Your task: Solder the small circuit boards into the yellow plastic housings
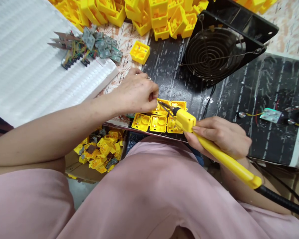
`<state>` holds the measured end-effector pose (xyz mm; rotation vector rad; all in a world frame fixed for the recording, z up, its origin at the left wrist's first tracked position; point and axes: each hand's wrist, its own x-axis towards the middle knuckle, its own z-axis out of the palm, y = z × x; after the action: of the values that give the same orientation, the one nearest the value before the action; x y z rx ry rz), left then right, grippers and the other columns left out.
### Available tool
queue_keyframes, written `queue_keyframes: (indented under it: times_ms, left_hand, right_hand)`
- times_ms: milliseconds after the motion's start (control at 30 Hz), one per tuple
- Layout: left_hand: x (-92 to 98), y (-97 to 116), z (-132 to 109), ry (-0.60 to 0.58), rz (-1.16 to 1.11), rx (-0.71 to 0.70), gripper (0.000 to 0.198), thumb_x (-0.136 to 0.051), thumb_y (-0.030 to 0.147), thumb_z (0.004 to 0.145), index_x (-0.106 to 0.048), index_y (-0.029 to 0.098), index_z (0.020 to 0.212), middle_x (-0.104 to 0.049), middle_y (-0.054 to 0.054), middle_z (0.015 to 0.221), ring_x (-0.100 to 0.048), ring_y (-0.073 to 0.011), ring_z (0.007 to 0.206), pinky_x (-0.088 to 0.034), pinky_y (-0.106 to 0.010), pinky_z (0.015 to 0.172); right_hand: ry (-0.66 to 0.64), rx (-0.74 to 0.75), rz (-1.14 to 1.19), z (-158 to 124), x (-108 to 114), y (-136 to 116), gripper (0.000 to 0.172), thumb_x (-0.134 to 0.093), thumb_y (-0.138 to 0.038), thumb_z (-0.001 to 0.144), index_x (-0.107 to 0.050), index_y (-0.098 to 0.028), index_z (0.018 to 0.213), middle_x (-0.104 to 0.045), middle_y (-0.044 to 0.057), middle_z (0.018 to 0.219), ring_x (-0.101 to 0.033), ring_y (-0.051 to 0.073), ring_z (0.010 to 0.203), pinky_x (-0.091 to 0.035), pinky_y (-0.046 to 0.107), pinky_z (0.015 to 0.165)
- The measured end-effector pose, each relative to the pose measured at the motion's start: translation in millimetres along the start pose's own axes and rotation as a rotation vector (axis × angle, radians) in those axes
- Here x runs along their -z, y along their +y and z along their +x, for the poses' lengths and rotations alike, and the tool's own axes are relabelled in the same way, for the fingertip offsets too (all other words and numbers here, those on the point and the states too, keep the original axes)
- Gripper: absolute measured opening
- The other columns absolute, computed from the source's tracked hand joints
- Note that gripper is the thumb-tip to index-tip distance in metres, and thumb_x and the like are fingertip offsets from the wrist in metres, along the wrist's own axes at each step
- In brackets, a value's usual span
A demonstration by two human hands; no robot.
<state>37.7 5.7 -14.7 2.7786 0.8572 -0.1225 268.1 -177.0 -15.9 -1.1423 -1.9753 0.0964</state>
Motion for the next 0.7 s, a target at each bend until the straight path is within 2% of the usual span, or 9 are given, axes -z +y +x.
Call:
queue_keyframes:
  times_ms: [133,300,433,500,633,700]
  left_hand:
    - [-1.7,0,1,-0.003,0.006,0.01,0.028,-0.054,0.038,0.088,-0.077,0.023,0.088,-0.071,-0.001,0.078,-0.071,-0.0249,0.098,-0.045,-0.047,0.112]
    - [2.5,3,1,-0.024,0.017,0.025,0.026,-0.054,0.036,0.089,-0.077,0.023,0.088,-0.072,-0.001,0.079,-0.072,-0.0252,0.099,-0.046,-0.047,0.112]
    - [6.5,5,2,-0.059,0.039,0.04,0.027,-0.052,0.036,0.088,-0.076,0.022,0.087,-0.072,-0.001,0.079,-0.072,-0.026,0.1,-0.047,-0.048,0.112]
    - [7.7,6,2,-0.067,0.055,0.038,0.028,-0.051,0.036,0.089,-0.075,0.022,0.087,-0.073,-0.001,0.079,-0.073,-0.0257,0.1,-0.048,-0.048,0.112]
    - [10.4,10,-6,-0.052,0.081,0.037,0.029,-0.052,0.04,0.091,-0.075,0.023,0.093,-0.076,-0.002,0.084,-0.072,-0.028,0.105,-0.046,-0.052,0.118]
    - [12.4,13,-14,0.0,0.101,0.042,0.031,-0.053,0.044,0.094,-0.075,0.024,0.101,-0.079,-0.004,0.092,-0.071,-0.0303,0.113,-0.041,-0.056,0.124]
  right_hand:
    - [-0.028,0.011,-0.013,1,6,1,0.021,-0.085,-0.014,0.092,-0.065,-0.022,0.097,-0.078,-0.001,0.084,-0.075,0.012,0.071,-0.06,0.022,0.062]
    - [0.083,-0.05,-0.027,-4,11,6,0.014,-0.079,-0.018,0.096,-0.067,-0.026,0.096,-0.077,-0.001,0.079,-0.076,0.016,0.068,-0.061,0.026,0.056]
    - [0.104,-0.016,0.009,-8,8,11,0.019,-0.084,-0.016,0.091,-0.068,-0.025,0.099,-0.077,-0.002,0.078,-0.076,0.014,0.065,-0.058,0.023,0.053]
    - [0.091,-0.042,0.047,-12,8,14,0.025,-0.084,-0.016,0.091,-0.071,-0.025,0.111,-0.079,-0.001,0.083,-0.078,0.016,0.07,-0.062,0.024,0.058]
    - [0.096,-0.137,0.026,-19,9,16,0.056,-0.087,-0.021,0.089,-0.067,-0.03,0.141,-0.084,0.001,0.105,-0.08,0.019,0.075,-0.066,0.029,0.064]
    - [0.117,-0.144,0.019,-19,8,16,0.054,-0.087,-0.024,0.09,-0.068,-0.03,0.14,-0.084,0.0,0.103,-0.079,0.019,0.073,-0.066,0.029,0.061]
